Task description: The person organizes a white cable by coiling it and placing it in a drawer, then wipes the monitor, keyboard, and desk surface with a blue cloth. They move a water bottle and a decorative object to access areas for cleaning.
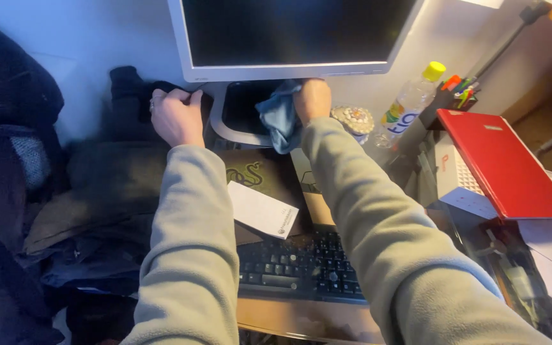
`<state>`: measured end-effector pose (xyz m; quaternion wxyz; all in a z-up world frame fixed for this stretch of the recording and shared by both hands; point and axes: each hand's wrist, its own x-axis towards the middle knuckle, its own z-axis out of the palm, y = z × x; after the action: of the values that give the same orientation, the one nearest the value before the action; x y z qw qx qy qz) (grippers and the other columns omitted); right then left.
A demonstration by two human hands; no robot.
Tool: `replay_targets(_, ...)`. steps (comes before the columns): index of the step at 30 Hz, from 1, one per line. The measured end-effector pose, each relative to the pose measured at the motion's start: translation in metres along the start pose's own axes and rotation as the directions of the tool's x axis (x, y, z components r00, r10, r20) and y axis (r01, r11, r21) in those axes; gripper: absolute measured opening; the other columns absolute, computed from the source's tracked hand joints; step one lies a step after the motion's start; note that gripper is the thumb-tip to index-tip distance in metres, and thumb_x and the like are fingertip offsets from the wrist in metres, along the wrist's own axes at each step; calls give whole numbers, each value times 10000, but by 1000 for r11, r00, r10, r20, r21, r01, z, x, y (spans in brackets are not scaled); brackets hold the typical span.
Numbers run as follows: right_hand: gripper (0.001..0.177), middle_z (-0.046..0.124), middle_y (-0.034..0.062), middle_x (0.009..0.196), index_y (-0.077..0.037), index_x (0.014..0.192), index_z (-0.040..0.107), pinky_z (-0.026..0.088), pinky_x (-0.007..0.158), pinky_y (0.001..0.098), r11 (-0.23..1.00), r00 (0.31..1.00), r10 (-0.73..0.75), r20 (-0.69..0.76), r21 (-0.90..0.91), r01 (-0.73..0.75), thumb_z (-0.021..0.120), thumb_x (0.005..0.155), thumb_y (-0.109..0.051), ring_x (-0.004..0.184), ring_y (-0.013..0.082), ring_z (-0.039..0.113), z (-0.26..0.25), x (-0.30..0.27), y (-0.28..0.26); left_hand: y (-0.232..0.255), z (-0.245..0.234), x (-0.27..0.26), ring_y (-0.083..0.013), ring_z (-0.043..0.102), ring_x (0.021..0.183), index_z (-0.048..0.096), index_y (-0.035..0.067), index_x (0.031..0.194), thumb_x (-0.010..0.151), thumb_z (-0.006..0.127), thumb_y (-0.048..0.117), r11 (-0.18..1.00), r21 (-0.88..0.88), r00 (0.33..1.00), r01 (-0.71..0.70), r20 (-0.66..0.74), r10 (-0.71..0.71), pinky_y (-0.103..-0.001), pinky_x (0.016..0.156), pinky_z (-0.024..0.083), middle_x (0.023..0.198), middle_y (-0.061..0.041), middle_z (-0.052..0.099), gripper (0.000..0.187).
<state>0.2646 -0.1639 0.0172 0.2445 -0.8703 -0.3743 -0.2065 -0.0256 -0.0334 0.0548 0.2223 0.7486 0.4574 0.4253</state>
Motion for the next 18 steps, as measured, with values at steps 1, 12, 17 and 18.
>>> replay_targets(1,138,736,152,842,-85,963,723,625,764,515,999,1000,27,4,-35,-27,635,900,-172,888,396,749,38,14,23,2,1,0,-247,667,1051,781,114,997,912,810,220,999,-29,1000,17,-21,-17,-415,948,525,1030,-79,680,139)
replay_targets(12,862,269,273,1662,27,1573,305,79,1232,654,825,808,549,211,-289,-485,306,1032,-643,1564,443,152,40,8,-96,2,5,-4,-248,731,933,765,51,1014,934,796,202,985,-171,998,-21,-54,12,-409,863,576,908,-100,746,174)
replay_targets(17,636,591,230,1216,-78,1254,675,553,862,641,987,981,-90,171,-118,112,506,1014,-642,1228,515,542,33,-12,-57,-3,17,-2,-232,740,867,785,70,982,913,820,198,977,-206,995,-46,-99,26,-382,816,590,848,-73,762,150)
replay_targets(18,636,591,230,1216,-78,1254,675,553,862,641,986,980,-87,180,-123,110,506,1014,-642,1228,515,542,24,-21,-61,-2,17,-1,-232,740,867,785,70,982,913,820,198,978,-207,996,-38,-90,19,-382,816,590,848,-73,762,150)
